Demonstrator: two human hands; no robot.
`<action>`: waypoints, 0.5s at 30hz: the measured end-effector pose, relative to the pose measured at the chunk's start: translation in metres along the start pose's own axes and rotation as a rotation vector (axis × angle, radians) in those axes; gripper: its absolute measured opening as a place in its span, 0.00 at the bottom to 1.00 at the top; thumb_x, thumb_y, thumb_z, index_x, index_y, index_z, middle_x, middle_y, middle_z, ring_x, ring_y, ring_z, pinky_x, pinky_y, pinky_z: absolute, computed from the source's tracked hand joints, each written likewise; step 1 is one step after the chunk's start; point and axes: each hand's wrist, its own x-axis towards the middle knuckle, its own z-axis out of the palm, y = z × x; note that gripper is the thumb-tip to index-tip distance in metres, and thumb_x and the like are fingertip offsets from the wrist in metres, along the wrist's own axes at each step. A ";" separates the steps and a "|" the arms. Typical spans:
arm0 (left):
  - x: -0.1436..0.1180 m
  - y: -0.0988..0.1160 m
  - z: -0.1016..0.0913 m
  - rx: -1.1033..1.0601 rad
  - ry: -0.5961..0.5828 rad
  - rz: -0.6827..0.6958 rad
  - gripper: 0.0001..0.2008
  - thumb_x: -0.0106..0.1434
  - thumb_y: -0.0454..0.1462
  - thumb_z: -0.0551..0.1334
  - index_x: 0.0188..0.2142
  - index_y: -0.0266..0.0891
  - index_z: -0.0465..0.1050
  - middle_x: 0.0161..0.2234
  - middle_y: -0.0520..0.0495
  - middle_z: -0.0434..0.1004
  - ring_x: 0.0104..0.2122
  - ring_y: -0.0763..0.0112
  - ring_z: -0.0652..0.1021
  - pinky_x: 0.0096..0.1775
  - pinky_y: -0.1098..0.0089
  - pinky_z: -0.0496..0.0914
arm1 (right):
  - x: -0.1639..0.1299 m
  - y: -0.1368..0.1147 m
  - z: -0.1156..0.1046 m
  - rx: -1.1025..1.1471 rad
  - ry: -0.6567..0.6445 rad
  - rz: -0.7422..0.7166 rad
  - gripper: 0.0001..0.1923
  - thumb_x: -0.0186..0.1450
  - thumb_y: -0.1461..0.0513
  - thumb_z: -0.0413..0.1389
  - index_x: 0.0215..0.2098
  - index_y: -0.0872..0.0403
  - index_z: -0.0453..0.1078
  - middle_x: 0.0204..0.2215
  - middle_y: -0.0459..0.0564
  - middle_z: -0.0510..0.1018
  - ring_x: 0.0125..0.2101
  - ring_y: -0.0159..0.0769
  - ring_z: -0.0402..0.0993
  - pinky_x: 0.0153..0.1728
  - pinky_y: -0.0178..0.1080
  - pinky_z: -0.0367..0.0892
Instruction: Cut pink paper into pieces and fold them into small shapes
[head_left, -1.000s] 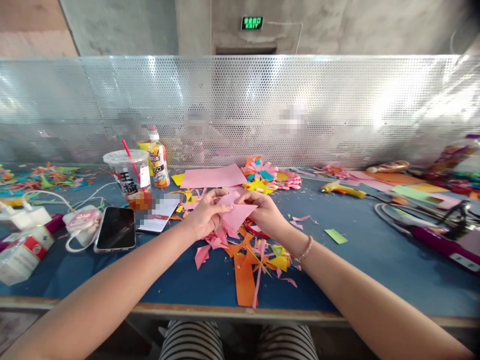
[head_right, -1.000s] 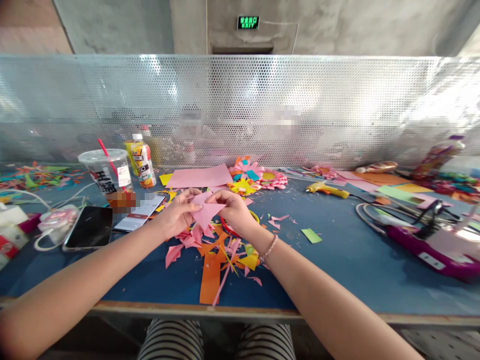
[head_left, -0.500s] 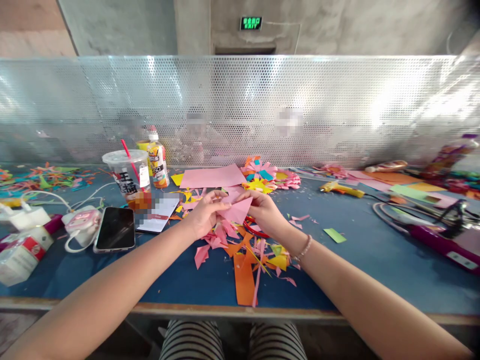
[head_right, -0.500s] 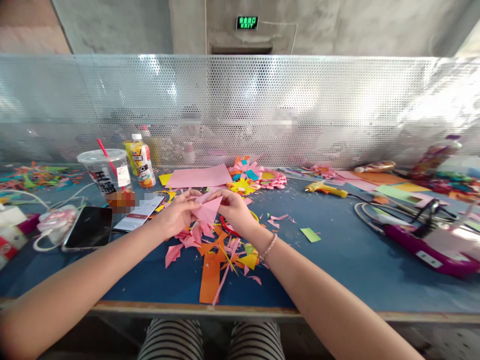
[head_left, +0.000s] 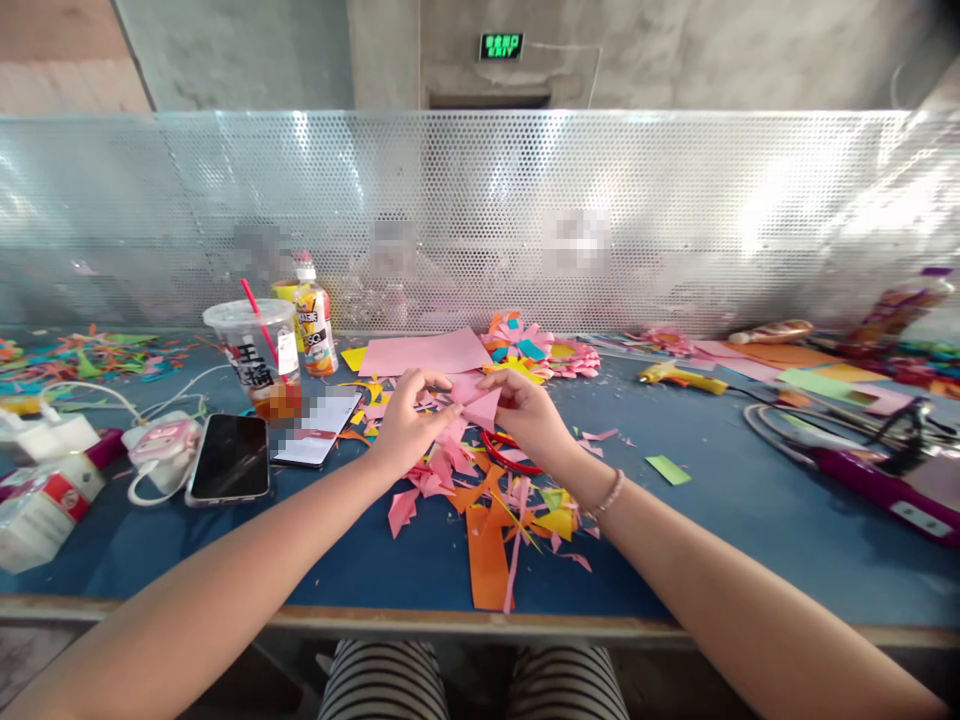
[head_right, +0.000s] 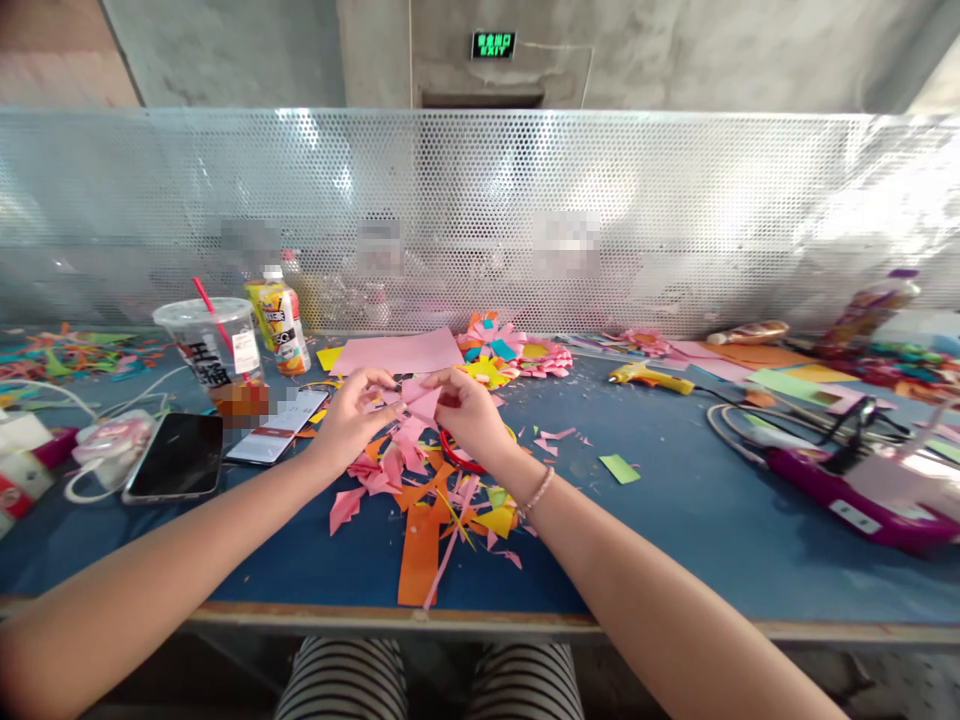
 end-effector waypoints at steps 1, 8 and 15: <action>0.000 0.001 0.000 0.008 -0.027 0.034 0.06 0.50 0.35 0.62 0.30 0.40 0.67 0.38 0.47 0.67 0.43 0.66 0.69 0.44 0.64 0.62 | 0.000 -0.001 0.000 0.004 -0.004 0.005 0.15 0.46 0.72 0.49 0.32 0.54 0.64 0.25 0.43 0.69 0.24 0.27 0.65 0.24 0.31 0.59; -0.003 0.004 0.004 -0.179 -0.076 -0.096 0.08 0.50 0.37 0.63 0.32 0.39 0.70 0.36 0.46 0.72 0.37 0.69 0.73 0.41 0.67 0.66 | -0.005 -0.010 0.006 0.029 -0.043 0.077 0.25 0.46 0.72 0.48 0.43 0.54 0.58 0.20 0.40 0.67 0.20 0.26 0.62 0.21 0.30 0.57; -0.001 0.001 0.004 -0.219 -0.047 -0.206 0.10 0.48 0.36 0.64 0.33 0.38 0.71 0.34 0.47 0.74 0.33 0.71 0.74 0.37 0.69 0.68 | -0.005 -0.013 0.009 0.048 -0.012 0.075 0.04 0.52 0.67 0.49 0.27 0.55 0.62 0.18 0.40 0.64 0.19 0.24 0.59 0.22 0.30 0.56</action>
